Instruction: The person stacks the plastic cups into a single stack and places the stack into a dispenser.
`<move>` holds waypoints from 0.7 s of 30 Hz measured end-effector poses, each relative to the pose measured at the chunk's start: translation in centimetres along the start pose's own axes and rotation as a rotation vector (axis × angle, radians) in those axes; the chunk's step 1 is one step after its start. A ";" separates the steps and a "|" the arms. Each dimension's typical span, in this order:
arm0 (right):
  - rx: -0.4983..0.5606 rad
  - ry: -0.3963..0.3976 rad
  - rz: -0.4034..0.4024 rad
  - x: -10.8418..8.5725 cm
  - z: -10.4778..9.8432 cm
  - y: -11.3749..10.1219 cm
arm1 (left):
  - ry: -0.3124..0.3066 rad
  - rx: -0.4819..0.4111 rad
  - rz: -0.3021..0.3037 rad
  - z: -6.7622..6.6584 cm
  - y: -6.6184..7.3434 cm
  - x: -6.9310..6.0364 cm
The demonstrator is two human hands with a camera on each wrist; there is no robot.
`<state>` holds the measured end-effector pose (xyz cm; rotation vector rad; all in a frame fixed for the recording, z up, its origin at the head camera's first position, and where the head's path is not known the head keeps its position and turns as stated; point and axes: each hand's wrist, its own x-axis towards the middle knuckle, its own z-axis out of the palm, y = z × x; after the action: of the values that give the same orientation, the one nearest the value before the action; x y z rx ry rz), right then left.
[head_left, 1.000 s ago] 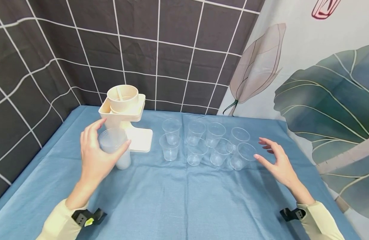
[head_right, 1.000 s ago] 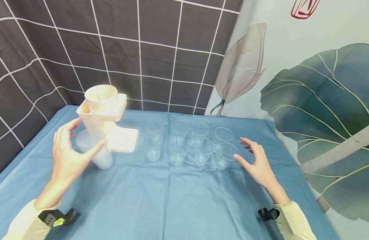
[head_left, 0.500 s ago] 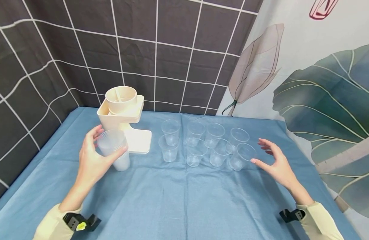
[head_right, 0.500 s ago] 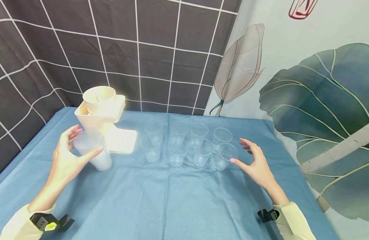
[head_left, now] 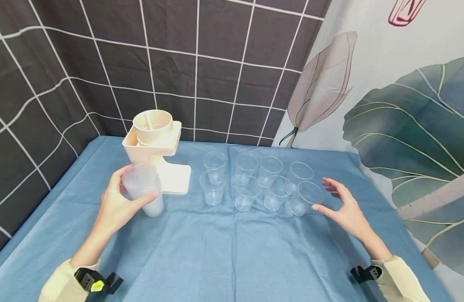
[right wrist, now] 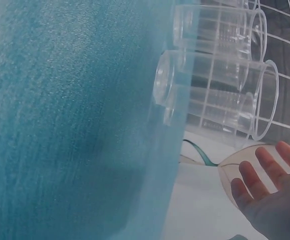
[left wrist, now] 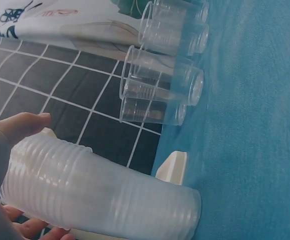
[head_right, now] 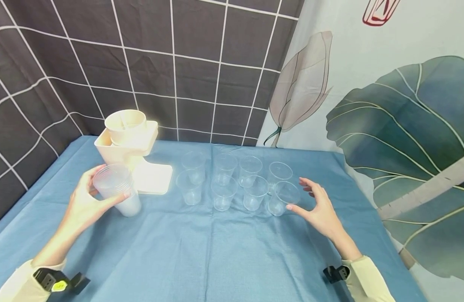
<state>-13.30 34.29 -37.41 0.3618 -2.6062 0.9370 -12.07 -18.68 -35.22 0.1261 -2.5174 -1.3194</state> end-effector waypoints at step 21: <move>-0.013 -0.066 0.012 -0.7 0.6 0.4 | 0.002 -0.004 0.004 0.2 -0.6 0.0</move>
<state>-12.92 34.25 -38.39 0.3803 -2.6764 0.9261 -12.12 -18.90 -35.80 0.1212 -2.5112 -1.3222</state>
